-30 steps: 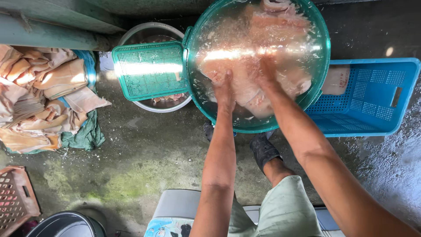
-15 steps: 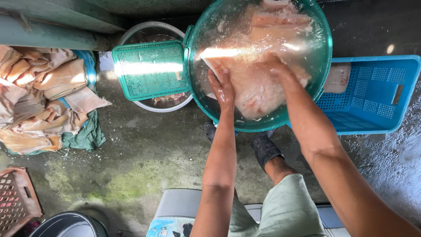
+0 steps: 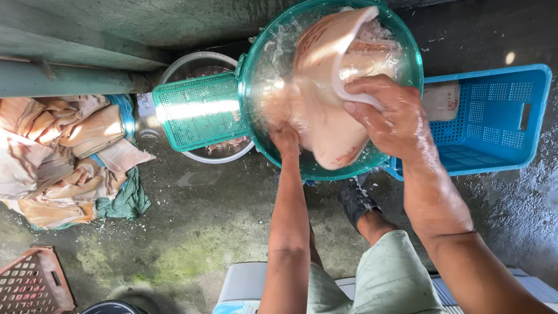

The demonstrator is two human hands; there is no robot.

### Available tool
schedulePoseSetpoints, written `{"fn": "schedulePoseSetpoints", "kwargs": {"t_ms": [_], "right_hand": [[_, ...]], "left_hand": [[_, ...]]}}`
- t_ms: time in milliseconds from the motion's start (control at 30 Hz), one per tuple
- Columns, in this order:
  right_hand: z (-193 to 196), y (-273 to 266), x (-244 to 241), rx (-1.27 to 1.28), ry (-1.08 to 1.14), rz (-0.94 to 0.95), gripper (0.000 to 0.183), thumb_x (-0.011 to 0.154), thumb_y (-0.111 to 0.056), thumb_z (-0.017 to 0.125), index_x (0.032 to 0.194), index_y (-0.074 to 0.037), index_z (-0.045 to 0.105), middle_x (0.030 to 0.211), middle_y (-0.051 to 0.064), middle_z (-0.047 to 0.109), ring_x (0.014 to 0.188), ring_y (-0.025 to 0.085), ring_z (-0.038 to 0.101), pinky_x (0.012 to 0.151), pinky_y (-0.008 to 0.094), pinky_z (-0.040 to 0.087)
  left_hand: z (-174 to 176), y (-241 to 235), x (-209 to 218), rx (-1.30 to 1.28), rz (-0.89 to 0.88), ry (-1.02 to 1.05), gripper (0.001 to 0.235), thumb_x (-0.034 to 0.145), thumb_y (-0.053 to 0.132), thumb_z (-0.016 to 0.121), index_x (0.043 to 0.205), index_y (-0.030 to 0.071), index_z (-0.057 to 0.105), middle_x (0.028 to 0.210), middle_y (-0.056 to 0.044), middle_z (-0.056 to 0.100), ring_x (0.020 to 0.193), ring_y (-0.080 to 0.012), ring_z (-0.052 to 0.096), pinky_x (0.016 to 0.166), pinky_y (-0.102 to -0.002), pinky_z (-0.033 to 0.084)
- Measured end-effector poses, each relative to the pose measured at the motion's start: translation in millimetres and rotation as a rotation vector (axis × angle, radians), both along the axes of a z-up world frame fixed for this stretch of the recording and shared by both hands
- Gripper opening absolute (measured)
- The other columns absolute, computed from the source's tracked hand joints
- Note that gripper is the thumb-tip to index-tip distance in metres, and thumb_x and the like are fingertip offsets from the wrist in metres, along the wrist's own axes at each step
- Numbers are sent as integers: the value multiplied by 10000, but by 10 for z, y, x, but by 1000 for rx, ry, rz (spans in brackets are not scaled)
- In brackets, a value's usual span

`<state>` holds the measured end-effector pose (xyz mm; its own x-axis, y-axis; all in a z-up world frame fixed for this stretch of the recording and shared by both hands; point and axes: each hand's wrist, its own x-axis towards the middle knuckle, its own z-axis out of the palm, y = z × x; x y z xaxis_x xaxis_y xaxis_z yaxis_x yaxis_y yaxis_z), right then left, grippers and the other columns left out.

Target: The person washes large pieces of pork skin in a bucket of water by hand, lifts each piece to show the stamped markings, and places them into a blue plastic crate.

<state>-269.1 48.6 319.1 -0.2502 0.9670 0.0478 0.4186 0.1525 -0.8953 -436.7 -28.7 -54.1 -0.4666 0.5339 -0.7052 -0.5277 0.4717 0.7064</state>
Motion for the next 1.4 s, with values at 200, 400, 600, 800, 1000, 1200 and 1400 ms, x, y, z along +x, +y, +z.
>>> {"fn": "schedulePoseSetpoints", "kwargs": {"t_ms": [200, 400, 600, 800, 1000, 1200, 1400], "right_hand": [[-613, 83, 275, -217, 593, -17, 334, 1002, -121, 751, 1285, -17, 608, 1225, 76, 707, 1141, 144, 663, 1015, 313, 540], [-2029, 218, 464, -478, 410, -9, 410, 994, -209, 726, 1305, 24, 593, 1205, 102, 668, 1132, 127, 608, 1000, 280, 511], [-3206, 471, 697, -828, -62, -10, 719, 836, -366, 811, 1384, -22, 500, 1210, 135, 637, 1086, 201, 619, 907, 355, 525], [-2993, 519, 403, -1057, 66, -7, 741, 783, -351, 837, 1427, -54, 625, 1302, 101, 671, 1205, 232, 617, 1002, 371, 482], [-2151, 527, 284, -1151, 634, -89, 804, 742, -36, 817, 1476, -9, 491, 1283, 123, 682, 1194, 257, 666, 1007, 410, 564], [-876, 609, 469, -703, 751, 94, 788, 764, 105, 783, 1491, -38, 513, 1375, 116, 657, 1281, 233, 634, 1102, 369, 549], [140, 385, 580, -330, 688, 32, 531, 847, 93, 793, 1349, -3, 651, 1292, 126, 725, 1211, 235, 710, 1063, 398, 596]], "left_hand": [[91, 198, -40, 90, -167, -727, 524, 1032, 281, 541, 1439, -49, 546, 1211, -240, 667, 998, -303, 606, 828, -419, 497], [256, 162, -177, 86, -172, -622, 586, 987, 349, 589, 1429, -34, 559, 1267, -179, 684, 1065, -286, 662, 856, -404, 560], [652, 295, -67, 145, 109, -554, 692, 896, 686, 464, 1379, 191, 498, 1210, -67, 664, 1033, -238, 683, 833, -413, 594], [977, 429, -35, 165, -236, -251, 663, 794, 215, 852, 1328, -69, 580, 1209, -167, 692, 1062, -288, 677, 922, -402, 570], [1782, 523, -294, 245, -398, -147, 727, 741, 186, 876, 1346, -26, 534, 1224, -185, 705, 1102, -277, 699, 981, -390, 577], [2933, 756, -473, 507, -709, -64, 487, 840, 98, 846, 1268, -46, 664, 1207, -133, 746, 1120, -214, 689, 1002, -356, 562], [3975, 807, -464, 722, -905, 263, 289, 930, 57, 792, 1200, 2, 704, 1149, -91, 775, 1073, -162, 717, 957, -337, 582]]}}
